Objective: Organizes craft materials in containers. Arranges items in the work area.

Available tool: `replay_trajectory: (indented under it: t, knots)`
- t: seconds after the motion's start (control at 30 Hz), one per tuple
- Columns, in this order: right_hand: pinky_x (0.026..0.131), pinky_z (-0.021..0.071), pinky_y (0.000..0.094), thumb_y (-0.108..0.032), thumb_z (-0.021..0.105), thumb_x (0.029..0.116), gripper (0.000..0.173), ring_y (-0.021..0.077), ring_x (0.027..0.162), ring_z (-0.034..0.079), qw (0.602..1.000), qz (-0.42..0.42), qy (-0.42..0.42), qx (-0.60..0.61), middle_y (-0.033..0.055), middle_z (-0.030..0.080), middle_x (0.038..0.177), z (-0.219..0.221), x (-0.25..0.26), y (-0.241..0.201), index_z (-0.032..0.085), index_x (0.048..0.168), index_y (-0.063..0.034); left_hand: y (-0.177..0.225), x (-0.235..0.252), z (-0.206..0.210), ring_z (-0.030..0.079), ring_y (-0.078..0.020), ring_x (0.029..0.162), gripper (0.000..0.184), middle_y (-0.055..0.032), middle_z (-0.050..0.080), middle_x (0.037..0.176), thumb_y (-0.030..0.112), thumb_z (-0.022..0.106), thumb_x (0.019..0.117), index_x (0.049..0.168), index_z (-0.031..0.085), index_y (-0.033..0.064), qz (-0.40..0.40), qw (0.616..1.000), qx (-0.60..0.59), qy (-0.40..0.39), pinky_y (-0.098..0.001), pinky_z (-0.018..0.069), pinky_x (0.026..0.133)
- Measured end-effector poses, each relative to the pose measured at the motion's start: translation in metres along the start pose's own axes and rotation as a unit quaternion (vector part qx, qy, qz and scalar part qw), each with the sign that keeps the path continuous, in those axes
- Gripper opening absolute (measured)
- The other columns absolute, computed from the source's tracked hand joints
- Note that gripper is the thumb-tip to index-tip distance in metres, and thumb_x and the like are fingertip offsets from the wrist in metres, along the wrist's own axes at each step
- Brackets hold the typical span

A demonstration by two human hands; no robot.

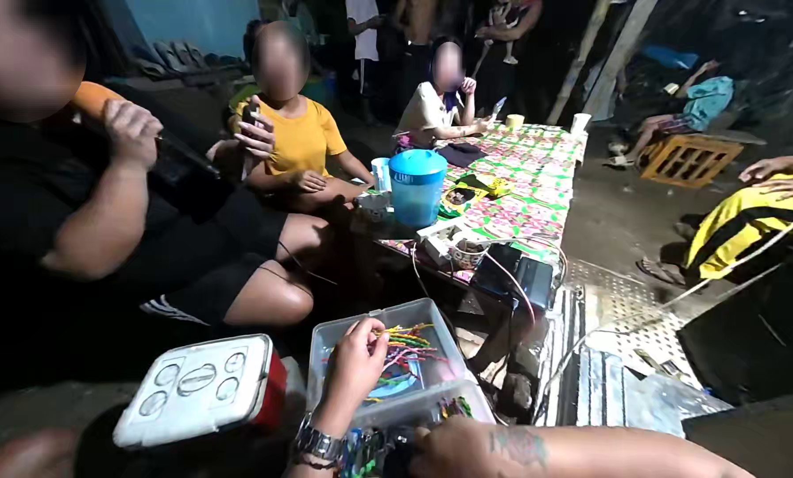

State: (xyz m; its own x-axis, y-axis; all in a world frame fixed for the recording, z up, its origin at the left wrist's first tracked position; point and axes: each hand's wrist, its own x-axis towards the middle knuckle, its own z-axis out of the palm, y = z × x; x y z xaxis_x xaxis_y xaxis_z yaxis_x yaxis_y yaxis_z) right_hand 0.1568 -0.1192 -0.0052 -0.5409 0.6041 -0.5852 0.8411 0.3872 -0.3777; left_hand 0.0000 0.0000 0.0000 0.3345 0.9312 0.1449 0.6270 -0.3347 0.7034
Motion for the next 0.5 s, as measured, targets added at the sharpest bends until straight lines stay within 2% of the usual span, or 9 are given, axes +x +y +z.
replay_trajectory:
  t: [0.03, 0.1, 0.2, 0.3, 0.37, 0.5]
  knots:
    - [0.085, 0.0507, 0.0712, -0.014, 0.064, 0.0962, 0.035, 0.0507, 0.107, 0.064, 1.000, 0.018, 0.003, 0.014, 0.0267, 0.062, 0.127, -0.002, 0.000, 0.006, 0.064, 0.131, -0.0067, 0.001, -0.001, 0.000, 0.067, -0.0212, 0.087, 0.022, -0.0101, 0.069, 0.097, 0.020, 0.062, 0.0997, 0.113, 0.071, 0.0049, 0.002, 1.000, 0.000, -0.001, -0.0407, 0.0553, 0.081]
    - [0.091, 0.0492, 0.0694, -0.011, 0.060, 0.0993, 0.031, 0.0508, 0.114, 0.062, 0.996, 0.085, 0.008, 0.022, 0.0297, 0.061, 0.127, -0.012, -0.004, 0.010, 0.062, 0.129, 0.0004, 0.003, -0.004, 0.003, 0.066, -0.0200, 0.085, 0.022, -0.0095, 0.069, 0.097, 0.020, 0.061, 0.0996, 0.113, 0.071, 0.0054, 0.009, 1.000, 0.004, -0.002, -0.0392, 0.0550, 0.079]
    - [0.101, 0.0443, 0.0627, -0.003, 0.051, 0.1013, 0.030, 0.0485, 0.121, 0.058, 0.988, 0.133, -0.037, -0.063, 0.0314, 0.058, 0.132, -0.008, 0.000, 0.010, 0.058, 0.128, 0.0099, -0.002, -0.014, 0.011, 0.067, -0.0211, 0.085, 0.022, -0.0107, 0.069, 0.098, 0.020, 0.061, 0.0994, 0.112, 0.072, 0.0051, 0.026, 1.000, 0.014, -0.002, -0.0399, 0.0555, 0.080]
    - [0.107, 0.0423, 0.0590, 0.001, 0.048, 0.1025, 0.029, 0.0471, 0.122, 0.058, 0.988, 0.115, -0.001, -0.101, 0.0316, 0.059, 0.130, 0.004, 0.009, 0.011, 0.056, 0.129, 0.0109, -0.015, -0.023, 0.013, 0.068, -0.0224, 0.088, 0.022, -0.0119, 0.070, 0.102, 0.018, 0.060, 0.0988, 0.110, 0.073, 0.0044, 0.040, 0.999, 0.035, -0.005, -0.0402, 0.0564, 0.082]
    - [0.105, 0.0437, 0.0594, 0.000, 0.048, 0.1029, 0.026, 0.0476, 0.118, 0.061, 0.992, 0.073, 0.027, -0.103, 0.0314, 0.063, 0.122, -0.002, 0.011, 0.012, 0.059, 0.123, 0.0108, -0.025, -0.029, 0.010, 0.069, -0.0218, 0.087, 0.021, -0.0113, 0.071, 0.102, 0.019, 0.061, 0.0983, 0.108, 0.073, 0.0055, 0.049, 0.998, 0.048, 0.008, -0.0389, 0.0573, 0.081]
    - [0.101, 0.0433, 0.0583, 0.001, 0.056, 0.0979, 0.017, 0.0429, 0.108, 0.064, 0.982, -0.028, 0.085, -0.166, 0.0239, 0.069, 0.110, -0.008, 0.013, 0.016, 0.068, 0.110, 0.0053, -0.036, -0.041, 0.001, 0.069, -0.0200, 0.082, 0.019, -0.0115, 0.071, 0.098, 0.016, 0.062, 0.0967, 0.105, 0.074, 0.0043, 0.076, 0.996, 0.032, 0.043, -0.0358, 0.0581, 0.077]
